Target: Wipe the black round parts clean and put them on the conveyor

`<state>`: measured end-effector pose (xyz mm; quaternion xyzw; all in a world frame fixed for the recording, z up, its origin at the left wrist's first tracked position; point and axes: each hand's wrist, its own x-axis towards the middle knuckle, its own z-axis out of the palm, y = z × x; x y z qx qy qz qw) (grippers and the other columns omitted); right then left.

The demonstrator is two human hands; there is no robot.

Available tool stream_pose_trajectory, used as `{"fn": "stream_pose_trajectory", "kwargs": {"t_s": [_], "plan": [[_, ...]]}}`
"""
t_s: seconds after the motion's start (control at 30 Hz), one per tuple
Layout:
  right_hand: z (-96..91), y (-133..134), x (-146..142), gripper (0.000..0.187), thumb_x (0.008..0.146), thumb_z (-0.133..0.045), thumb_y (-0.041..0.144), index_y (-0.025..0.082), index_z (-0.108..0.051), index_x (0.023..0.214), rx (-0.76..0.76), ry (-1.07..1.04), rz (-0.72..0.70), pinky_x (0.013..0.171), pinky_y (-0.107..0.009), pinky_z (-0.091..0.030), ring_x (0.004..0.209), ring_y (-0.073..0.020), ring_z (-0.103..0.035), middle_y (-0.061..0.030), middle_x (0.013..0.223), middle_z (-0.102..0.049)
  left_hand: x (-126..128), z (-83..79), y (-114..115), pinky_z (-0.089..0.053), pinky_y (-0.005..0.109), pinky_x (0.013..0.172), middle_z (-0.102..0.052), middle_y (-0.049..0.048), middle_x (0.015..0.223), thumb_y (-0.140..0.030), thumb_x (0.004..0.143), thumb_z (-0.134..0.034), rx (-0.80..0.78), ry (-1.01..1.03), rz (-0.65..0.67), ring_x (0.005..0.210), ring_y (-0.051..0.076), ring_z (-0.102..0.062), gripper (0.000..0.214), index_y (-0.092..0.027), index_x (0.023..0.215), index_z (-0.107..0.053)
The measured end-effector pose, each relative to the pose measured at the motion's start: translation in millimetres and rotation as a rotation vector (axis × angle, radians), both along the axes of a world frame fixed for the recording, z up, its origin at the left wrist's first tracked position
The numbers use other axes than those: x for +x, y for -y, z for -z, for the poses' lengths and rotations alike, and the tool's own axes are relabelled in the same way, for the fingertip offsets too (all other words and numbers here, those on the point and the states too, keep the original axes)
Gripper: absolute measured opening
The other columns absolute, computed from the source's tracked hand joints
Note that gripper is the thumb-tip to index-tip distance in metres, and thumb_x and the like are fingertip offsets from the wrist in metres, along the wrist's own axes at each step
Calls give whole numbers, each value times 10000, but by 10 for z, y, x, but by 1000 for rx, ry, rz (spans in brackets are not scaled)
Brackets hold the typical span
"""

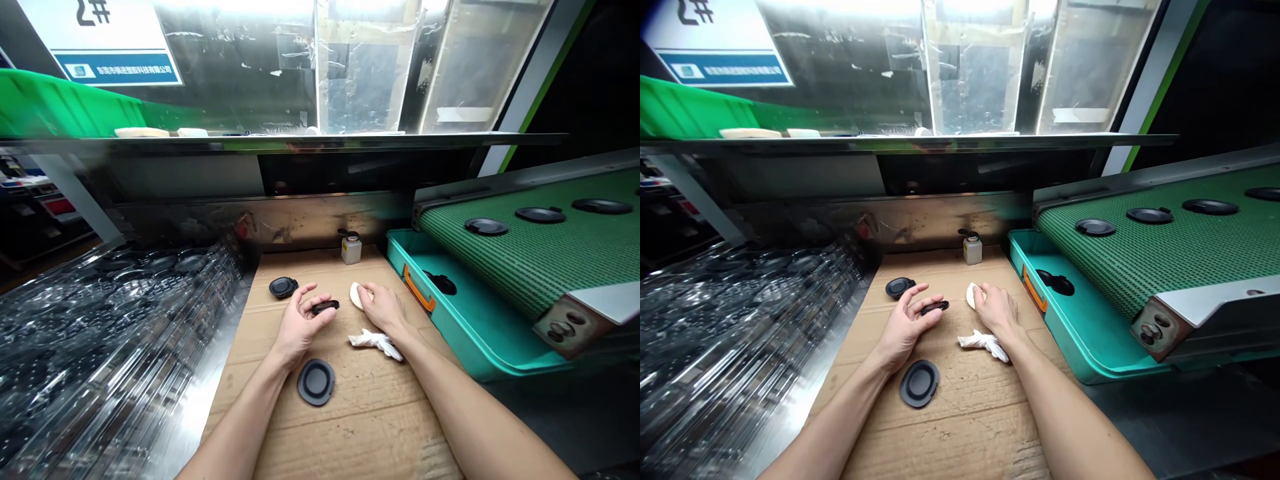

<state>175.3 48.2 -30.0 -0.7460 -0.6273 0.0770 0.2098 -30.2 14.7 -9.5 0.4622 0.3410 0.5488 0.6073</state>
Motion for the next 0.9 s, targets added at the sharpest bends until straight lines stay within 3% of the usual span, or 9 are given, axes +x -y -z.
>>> {"fn": "stream_pose_trajectory", "kwargs": {"t_s": [0.1, 0.2, 0.47, 0.73, 0.9], "plan": [[20, 1, 13, 524, 937, -271, 565, 265, -664, 1110, 22, -4, -18, 724, -277, -392, 929, -219, -630, -75, 995, -698, 47, 16, 26, -426, 302, 989, -604, 103, 1210, -149, 600, -812, 221, -194, -134, 1089, 197, -590, 788, -238, 1306, -472], [32, 2, 20, 516, 934, -277, 562, 268, -670, 1092, 37, -5, -14, 710, -278, -386, 913, -222, -632, -75, 972, -702, 75, -15, 59, -360, 320, 1068, -581, 110, 1261, -136, 618, -794, 307, -231, -174, 1198, 215, -527, 780, -223, 1322, -470], [40, -18, 14, 481, 933, -293, 546, 288, -661, 1104, 48, 3, -10, 691, -283, -379, 912, -228, -640, -64, 948, -707, 178, -168, 193, -361, 326, 1081, -595, 113, 1279, -23, 504, -822, 267, 1, -269, 1252, 237, -499, 819, -226, 1243, -532], [5, 20, 31, 541, 935, -250, 574, 266, -668, 1085, 35, 16, -35, 673, -281, -377, 881, -219, -637, -71, 948, -701, 234, -221, 235, -394, 296, 1060, -612, 101, 1262, 34, 477, -811, 205, 87, -311, 1257, 224, -499, 889, -242, 1265, -503], [23, 3, 22, 508, 933, -276, 564, 279, -666, 1089, 28, 14, -16, 695, -284, -388, 898, -225, -640, -68, 947, -706, 238, -248, 263, -395, 287, 1061, -623, 72, 1244, 31, 480, -815, 265, 88, -352, 1239, 205, -518, 921, -273, 1273, -461]]}}
